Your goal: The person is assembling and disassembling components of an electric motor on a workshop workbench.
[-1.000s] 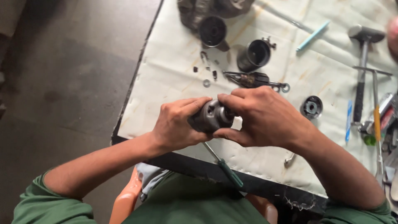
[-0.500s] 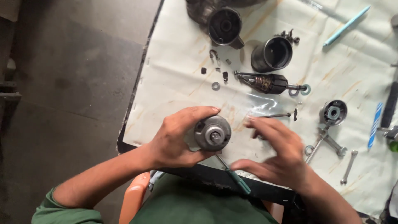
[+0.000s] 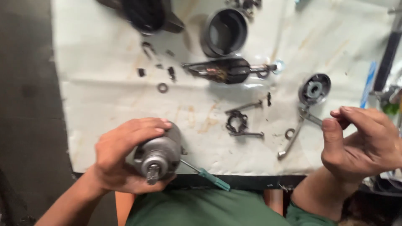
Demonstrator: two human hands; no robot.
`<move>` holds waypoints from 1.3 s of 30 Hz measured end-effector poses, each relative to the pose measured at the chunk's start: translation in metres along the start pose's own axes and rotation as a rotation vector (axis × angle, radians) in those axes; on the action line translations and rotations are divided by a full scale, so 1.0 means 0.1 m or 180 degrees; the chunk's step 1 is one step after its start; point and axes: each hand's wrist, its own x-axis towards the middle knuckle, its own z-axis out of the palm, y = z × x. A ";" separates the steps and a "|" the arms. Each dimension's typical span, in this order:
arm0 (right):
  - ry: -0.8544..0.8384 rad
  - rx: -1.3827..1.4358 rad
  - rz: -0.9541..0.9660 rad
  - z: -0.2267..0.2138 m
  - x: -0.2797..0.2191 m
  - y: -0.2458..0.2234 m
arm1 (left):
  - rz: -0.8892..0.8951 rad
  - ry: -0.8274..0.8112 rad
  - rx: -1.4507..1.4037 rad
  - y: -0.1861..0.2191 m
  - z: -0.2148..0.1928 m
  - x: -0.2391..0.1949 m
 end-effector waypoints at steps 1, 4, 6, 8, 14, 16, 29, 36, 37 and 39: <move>-0.0011 -0.0029 0.0055 -0.02 0.06 -0.05 | -0.0023 -0.0037 -0.0046 -0.01 0.02 0.03; -0.0522 0.0004 -0.0035 0.03 0.27 -0.32 | -0.0014 -0.0140 0.0040 -0.04 0.04 0.08; -0.1416 -0.0445 -0.0113 0.21 0.40 -0.61 | 0.0012 -0.0208 0.0031 -0.06 0.04 0.09; -0.1781 -0.0599 -0.0168 0.32 0.44 -0.70 | 0.0055 -0.0231 -0.0011 -0.07 0.05 0.09; -0.2636 -0.0979 -0.0211 0.52 0.39 -0.83 | 0.0100 -0.0322 0.0118 -0.03 -0.07 -0.07; -0.2785 -0.1152 -0.0306 0.45 0.35 -0.80 | 0.0155 -0.0284 0.0160 -0.05 -0.09 -0.12; -0.1392 0.3679 0.0772 0.80 -0.07 -1.03 | 0.0488 -0.0098 0.0250 0.03 -0.15 -0.28; -0.2016 0.3165 0.1491 1.23 -0.22 -1.17 | 0.0409 0.0275 0.0604 0.15 -0.07 -0.33; -0.2036 0.3152 0.1478 1.28 -0.18 -1.24 | 0.0411 0.0300 0.0605 0.15 -0.07 -0.33; -0.2108 0.2309 0.1299 1.39 -0.12 -1.39 | 0.0312 0.0441 0.0699 0.15 -0.07 -0.35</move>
